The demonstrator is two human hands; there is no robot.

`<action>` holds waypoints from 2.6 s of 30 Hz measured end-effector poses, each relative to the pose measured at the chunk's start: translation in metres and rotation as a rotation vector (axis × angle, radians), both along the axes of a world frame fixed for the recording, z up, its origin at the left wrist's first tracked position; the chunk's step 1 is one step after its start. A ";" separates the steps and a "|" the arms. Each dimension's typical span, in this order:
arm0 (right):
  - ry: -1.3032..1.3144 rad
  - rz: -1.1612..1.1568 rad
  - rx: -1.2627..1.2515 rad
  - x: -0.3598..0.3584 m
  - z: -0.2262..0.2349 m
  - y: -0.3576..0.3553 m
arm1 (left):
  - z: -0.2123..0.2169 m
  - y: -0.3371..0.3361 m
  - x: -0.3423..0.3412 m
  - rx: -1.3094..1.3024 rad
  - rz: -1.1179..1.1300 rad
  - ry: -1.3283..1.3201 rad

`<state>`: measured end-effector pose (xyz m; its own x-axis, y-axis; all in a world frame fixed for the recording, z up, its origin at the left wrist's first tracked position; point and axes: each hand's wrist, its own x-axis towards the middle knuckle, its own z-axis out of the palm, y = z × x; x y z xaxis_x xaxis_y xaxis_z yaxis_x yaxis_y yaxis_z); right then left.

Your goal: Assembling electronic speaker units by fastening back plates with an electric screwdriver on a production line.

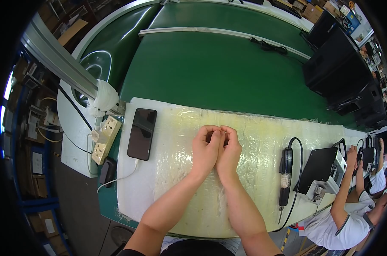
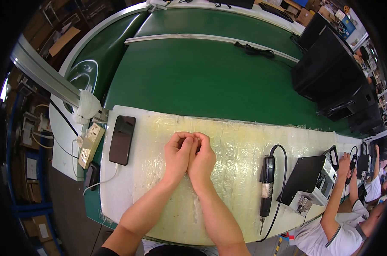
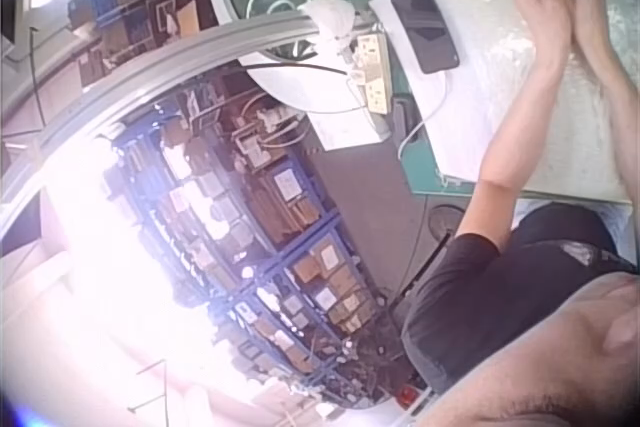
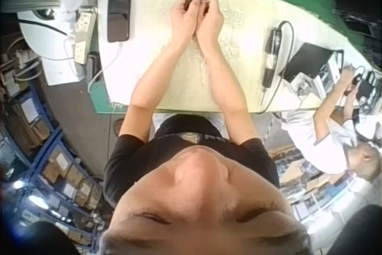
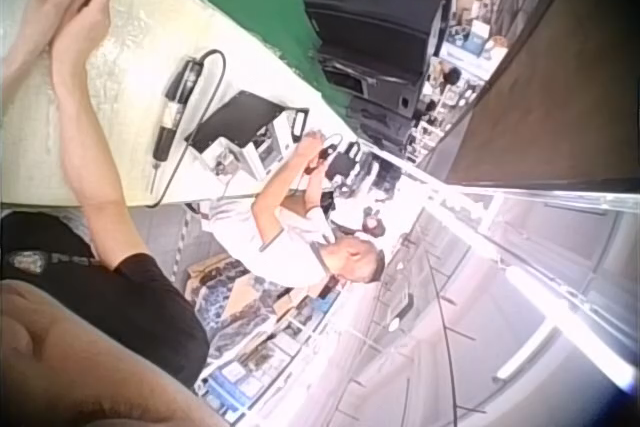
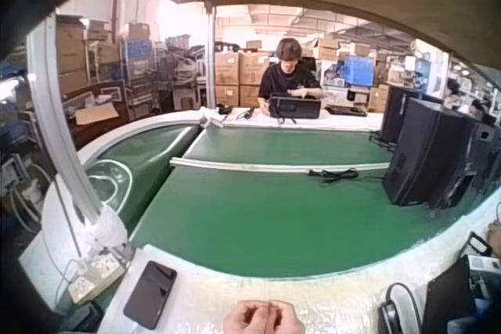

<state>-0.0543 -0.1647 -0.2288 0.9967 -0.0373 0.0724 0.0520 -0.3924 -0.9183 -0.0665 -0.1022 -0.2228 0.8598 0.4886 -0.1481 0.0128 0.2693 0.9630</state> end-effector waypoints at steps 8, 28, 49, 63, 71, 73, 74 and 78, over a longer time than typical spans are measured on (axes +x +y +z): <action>-0.011 0.007 -0.003 -0.001 0.003 0.000 | -0.002 0.001 -0.001 -0.016 0.017 -0.010; -0.025 0.005 -0.015 0.000 0.002 -0.001 | -0.002 0.000 -0.001 0.011 -0.001 -0.005; -0.050 -0.003 0.016 0.000 0.000 0.000 | -0.001 0.001 -0.001 -0.006 0.006 -0.005; -0.040 0.014 0.044 0.000 -0.001 0.000 | -0.003 0.001 -0.001 0.003 0.005 -0.020; -0.036 0.007 0.050 0.001 0.000 0.000 | -0.004 0.001 -0.001 0.009 0.017 -0.023; -0.036 0.005 0.050 0.001 0.000 0.000 | -0.003 0.000 -0.001 -0.004 0.010 -0.022; -0.040 0.003 0.051 0.001 0.000 0.000 | -0.003 0.001 -0.001 -0.004 0.010 -0.022; -0.057 -0.002 0.054 0.001 -0.002 0.000 | -0.003 0.001 -0.002 -0.012 0.008 -0.020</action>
<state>-0.0536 -0.1642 -0.2306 0.9909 -0.0449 0.1267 0.1039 -0.3423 -0.9338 -0.0681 -0.1008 -0.2262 0.8588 0.4936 -0.1370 -0.0084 0.2810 0.9597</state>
